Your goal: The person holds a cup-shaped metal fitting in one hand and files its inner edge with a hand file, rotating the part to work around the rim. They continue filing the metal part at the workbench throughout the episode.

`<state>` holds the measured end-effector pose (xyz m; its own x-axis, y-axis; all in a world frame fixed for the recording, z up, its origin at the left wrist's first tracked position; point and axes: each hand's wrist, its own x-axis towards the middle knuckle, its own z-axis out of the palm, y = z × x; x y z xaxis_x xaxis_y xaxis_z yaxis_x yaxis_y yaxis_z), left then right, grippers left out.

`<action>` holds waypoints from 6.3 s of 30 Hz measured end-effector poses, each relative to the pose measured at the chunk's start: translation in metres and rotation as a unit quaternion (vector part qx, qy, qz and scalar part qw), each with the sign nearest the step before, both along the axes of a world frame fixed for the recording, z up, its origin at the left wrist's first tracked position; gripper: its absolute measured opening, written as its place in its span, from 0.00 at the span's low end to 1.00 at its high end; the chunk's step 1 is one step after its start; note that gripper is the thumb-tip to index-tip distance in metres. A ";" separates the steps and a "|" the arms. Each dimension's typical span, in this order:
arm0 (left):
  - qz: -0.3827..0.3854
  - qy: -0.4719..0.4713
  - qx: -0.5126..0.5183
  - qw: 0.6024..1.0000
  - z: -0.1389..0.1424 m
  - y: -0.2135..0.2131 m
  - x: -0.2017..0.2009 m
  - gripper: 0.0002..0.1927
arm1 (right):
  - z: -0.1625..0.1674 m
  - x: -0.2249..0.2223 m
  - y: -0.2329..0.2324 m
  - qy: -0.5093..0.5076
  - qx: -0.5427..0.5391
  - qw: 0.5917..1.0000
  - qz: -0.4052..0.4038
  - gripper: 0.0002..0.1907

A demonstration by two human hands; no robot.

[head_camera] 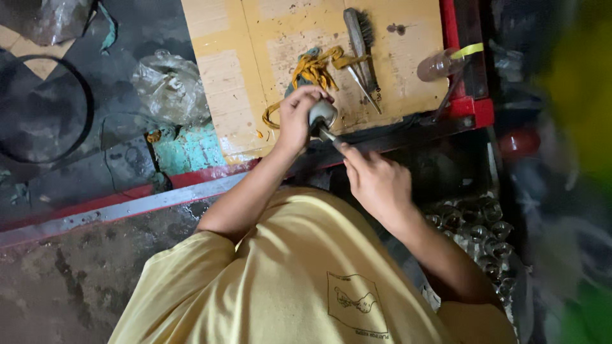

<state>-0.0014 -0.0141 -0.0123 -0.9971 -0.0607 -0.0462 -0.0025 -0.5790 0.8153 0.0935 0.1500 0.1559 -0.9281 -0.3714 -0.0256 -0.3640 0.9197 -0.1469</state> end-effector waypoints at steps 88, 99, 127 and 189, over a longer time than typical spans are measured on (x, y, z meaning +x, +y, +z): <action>-0.142 -0.049 -0.031 0.988 0.005 0.001 0.000 0.10 | 0.024 0.012 0.018 0.067 0.073 0.982 0.160 0.24; -0.151 -0.019 0.004 0.988 0.024 -0.001 0.001 0.10 | 0.037 0.020 0.014 0.071 0.077 0.983 0.149 0.25; -0.144 0.068 -0.076 0.984 0.058 -0.008 -0.005 0.09 | 0.045 0.012 0.025 0.045 0.026 0.990 0.135 0.22; -0.183 0.087 -0.054 0.978 0.070 -0.006 -0.005 0.18 | 0.076 0.028 0.041 0.013 -0.177 0.982 -0.059 0.18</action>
<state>-0.0062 -0.0206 0.0580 -0.9454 0.3056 0.1133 -0.0490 -0.4767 0.8777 0.1214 0.1914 0.2322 -0.9639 -0.2430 0.1091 -0.2658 0.8487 -0.4573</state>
